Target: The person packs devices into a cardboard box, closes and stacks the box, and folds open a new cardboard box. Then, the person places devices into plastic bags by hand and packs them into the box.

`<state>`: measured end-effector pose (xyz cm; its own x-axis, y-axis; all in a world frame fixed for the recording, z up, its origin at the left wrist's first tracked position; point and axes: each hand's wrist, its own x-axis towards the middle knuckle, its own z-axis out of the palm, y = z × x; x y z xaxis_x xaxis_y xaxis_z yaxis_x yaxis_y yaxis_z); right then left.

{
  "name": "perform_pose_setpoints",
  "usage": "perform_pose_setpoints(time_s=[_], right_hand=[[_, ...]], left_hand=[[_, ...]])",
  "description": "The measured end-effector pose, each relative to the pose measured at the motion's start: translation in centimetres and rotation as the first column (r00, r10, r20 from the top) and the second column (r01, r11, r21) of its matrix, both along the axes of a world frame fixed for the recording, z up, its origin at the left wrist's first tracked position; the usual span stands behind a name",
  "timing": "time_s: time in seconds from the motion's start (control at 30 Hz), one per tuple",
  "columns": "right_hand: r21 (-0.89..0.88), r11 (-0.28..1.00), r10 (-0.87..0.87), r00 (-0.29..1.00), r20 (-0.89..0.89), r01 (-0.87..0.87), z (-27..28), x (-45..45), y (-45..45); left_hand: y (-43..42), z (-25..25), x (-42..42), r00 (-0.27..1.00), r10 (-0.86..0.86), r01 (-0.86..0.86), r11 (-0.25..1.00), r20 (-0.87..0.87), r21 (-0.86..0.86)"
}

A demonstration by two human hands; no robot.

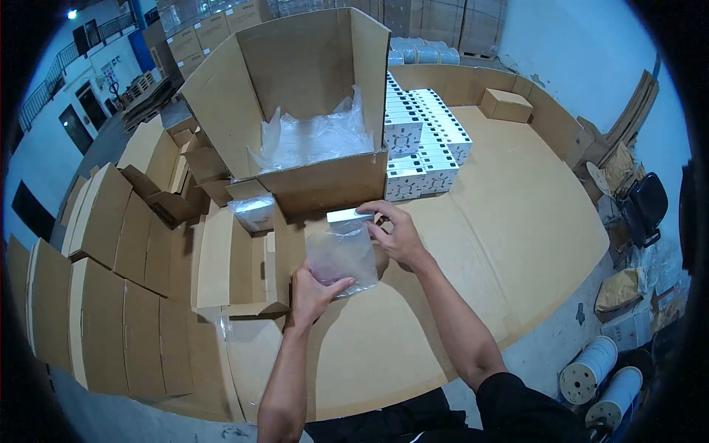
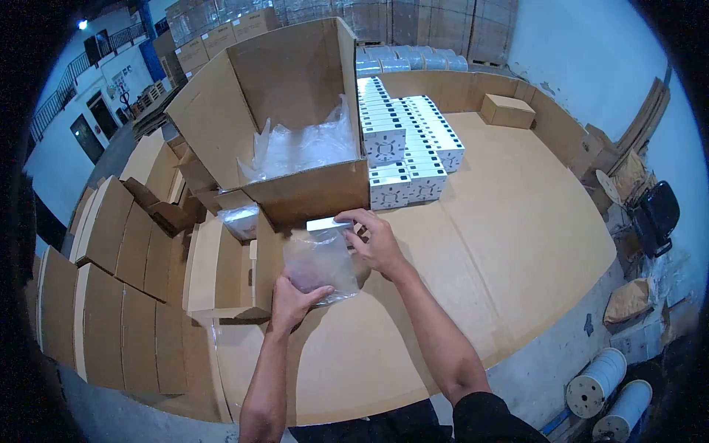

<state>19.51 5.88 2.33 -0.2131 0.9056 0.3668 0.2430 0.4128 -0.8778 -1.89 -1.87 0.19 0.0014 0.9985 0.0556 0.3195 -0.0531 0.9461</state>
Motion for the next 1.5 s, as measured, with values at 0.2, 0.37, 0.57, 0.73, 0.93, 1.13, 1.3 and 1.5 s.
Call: perform_pose_setpoints(time_s=[0.2,0.37,0.57,0.73,0.93,1.13,1.3,1.5], right_hand=[[0.026,0.997,-0.069,0.996,-0.059,0.071,-0.6,-0.2,0.3],[0.003,0.992,-0.126,0.976,-0.18,0.129,-1.2,-0.5,0.6],[0.017,0.996,-0.071,0.851,-0.52,0.093,-1.7,-0.7,1.2],[-0.154,0.987,-0.088,0.675,-0.733,-0.038,-0.9,-0.8,0.8],[-0.167,0.983,-0.065,0.699,-0.712,-0.079,-1.1,-0.7,0.8],[-0.144,0.984,-0.013,0.755,-0.656,-0.108,-1.5,-0.1,1.0],[-0.135,0.982,0.02,0.776,-0.631,-0.135,-1.4,-0.1,1.0],[-0.137,0.969,0.091,0.816,-0.57,-0.205,-0.9,0.0,0.6]], left_hand=[[-0.4,1.4,0.4,1.0,-0.004,0.004,1.0,-0.008,0.011],[-0.4,1.4,0.2,0.999,-0.047,0.048,0.998,0.019,-0.034],[-0.1,-0.1,-0.4,0.986,-0.099,0.11,0.991,0.134,-0.08],[-0.2,0.6,-0.3,0.983,-0.103,0.12,0.987,0.154,-0.107],[-0.2,0.5,-0.4,0.977,-0.123,0.146,0.982,0.176,-0.122],[-0.3,0.8,-0.3,0.975,-0.097,0.116,0.989,0.198,-0.087],[-0.2,0.5,-0.4,0.985,-0.095,0.108,0.99,0.141,-0.087],[-0.1,0.1,-0.5,0.989,-0.081,0.093,0.991,0.121,-0.093]])
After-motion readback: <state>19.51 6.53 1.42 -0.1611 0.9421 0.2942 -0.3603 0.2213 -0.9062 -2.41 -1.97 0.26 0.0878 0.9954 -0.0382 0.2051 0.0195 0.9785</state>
